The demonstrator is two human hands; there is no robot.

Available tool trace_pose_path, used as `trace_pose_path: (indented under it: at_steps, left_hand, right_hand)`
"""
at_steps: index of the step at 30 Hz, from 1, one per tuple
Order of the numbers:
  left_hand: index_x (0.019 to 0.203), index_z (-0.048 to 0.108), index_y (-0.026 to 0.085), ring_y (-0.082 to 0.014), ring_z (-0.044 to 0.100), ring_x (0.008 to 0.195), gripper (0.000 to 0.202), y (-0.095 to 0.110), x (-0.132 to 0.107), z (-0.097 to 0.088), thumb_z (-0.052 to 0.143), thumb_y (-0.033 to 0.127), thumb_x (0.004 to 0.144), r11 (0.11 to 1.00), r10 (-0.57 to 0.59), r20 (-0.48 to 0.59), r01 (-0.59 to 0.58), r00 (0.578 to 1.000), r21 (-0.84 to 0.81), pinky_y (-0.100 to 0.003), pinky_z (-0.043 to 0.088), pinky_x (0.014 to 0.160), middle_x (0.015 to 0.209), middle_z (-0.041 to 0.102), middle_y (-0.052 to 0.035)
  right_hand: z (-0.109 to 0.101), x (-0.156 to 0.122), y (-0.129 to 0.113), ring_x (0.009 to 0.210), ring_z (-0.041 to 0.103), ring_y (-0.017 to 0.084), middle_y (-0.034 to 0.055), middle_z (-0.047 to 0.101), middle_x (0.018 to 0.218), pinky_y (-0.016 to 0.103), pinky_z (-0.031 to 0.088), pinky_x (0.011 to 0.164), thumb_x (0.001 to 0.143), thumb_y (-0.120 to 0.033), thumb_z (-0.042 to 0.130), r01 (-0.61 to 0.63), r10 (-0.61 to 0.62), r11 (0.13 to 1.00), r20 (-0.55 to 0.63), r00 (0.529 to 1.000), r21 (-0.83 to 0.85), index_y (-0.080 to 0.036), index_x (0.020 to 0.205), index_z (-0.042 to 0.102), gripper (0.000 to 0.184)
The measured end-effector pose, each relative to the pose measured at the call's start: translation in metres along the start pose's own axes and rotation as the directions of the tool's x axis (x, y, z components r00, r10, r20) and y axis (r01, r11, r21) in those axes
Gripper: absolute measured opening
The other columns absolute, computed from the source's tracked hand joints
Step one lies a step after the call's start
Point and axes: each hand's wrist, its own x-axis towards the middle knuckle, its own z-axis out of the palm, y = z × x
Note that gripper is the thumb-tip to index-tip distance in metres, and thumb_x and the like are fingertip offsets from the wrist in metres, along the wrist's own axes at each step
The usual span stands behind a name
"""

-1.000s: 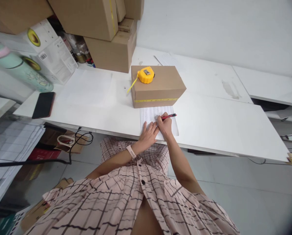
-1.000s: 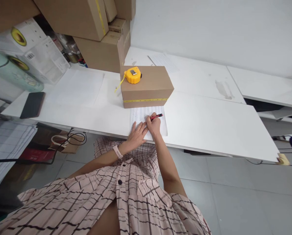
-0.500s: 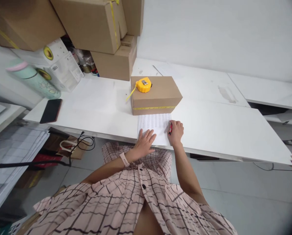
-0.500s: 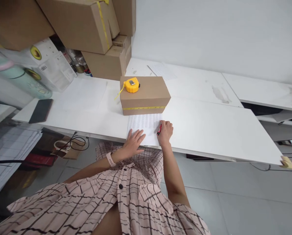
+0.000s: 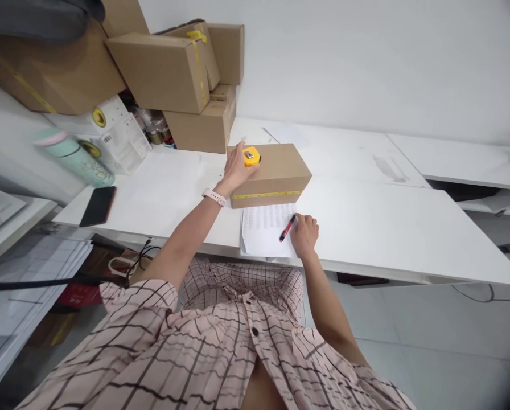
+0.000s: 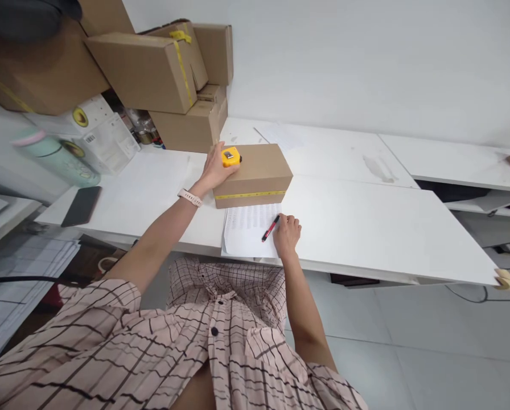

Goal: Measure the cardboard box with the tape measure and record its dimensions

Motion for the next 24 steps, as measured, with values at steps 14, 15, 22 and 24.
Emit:
trace_pose_path:
  at_steps: [14, 15, 22, 24]
  left_hand:
    - [0.129, 0.051, 0.024, -0.0258, 0.067, 0.109, 0.045, 0.047, -0.052, -0.008, 0.062, 0.05, 0.094, 0.751, 0.031, 0.421, 0.257, 0.906, -0.608, -0.032, 0.057, 0.077, 0.121, 0.066, -0.0095]
    - [0.128, 0.052, 0.024, -0.0257, 0.067, 0.109, 0.045, 0.046, -0.052, -0.009, 0.062, 0.051, 0.094, 0.75, 0.014, 0.418, 0.267, 0.908, -0.605, -0.031, 0.057, 0.075, 0.121, 0.066, -0.0097]
    - [0.121, 0.053, 0.022, -0.0182, 0.068, 0.08, 0.037, 0.035, -0.046, -0.026, 0.062, 0.047, 0.094, 0.727, -0.136, 0.392, 0.361, 0.91, -0.584, -0.026, 0.05, 0.062, 0.106, 0.068, -0.0076]
    - [0.118, 0.054, 0.021, -0.0153, 0.065, 0.068, 0.035, 0.026, -0.036, -0.037, 0.06, 0.046, 0.095, 0.738, -0.163, 0.35, 0.35, 0.922, -0.577, -0.024, 0.046, 0.056, 0.099, 0.068, -0.0064]
  right_hand:
    - [-0.121, 0.081, -0.081, 0.094, 0.073, 0.021, 0.0074, 0.077, 0.1, 0.035, 0.061, 0.087, 0.094, -0.059, 0.06, -0.408, -0.143, -0.025, 0.4, 0.905, 0.913, -0.023, 0.102, 0.071, 0.038]
    - [-0.125, 0.085, -0.084, 0.089, 0.073, 0.02, 0.0075, 0.077, 0.096, 0.034, 0.062, 0.085, 0.094, -0.057, 0.062, -0.439, -0.15, -0.031, 0.43, 0.89, 0.898, -0.022, 0.098, 0.071, 0.036]
    - [-0.124, 0.115, -0.08, 0.063, 0.06, 0.011, -0.0011, 0.065, 0.07, 0.023, 0.057, 0.062, 0.082, -0.042, 0.083, -0.461, -0.119, -0.026, 0.456, 0.882, 0.887, -0.022, 0.085, 0.069, 0.025]
    - [-0.123, 0.138, -0.068, 0.058, 0.053, 0.009, -0.0038, 0.06, 0.068, 0.021, 0.051, 0.056, 0.078, -0.035, 0.085, -0.372, -0.071, -0.006, 0.371, 0.926, 0.928, -0.022, 0.081, 0.066, 0.024]
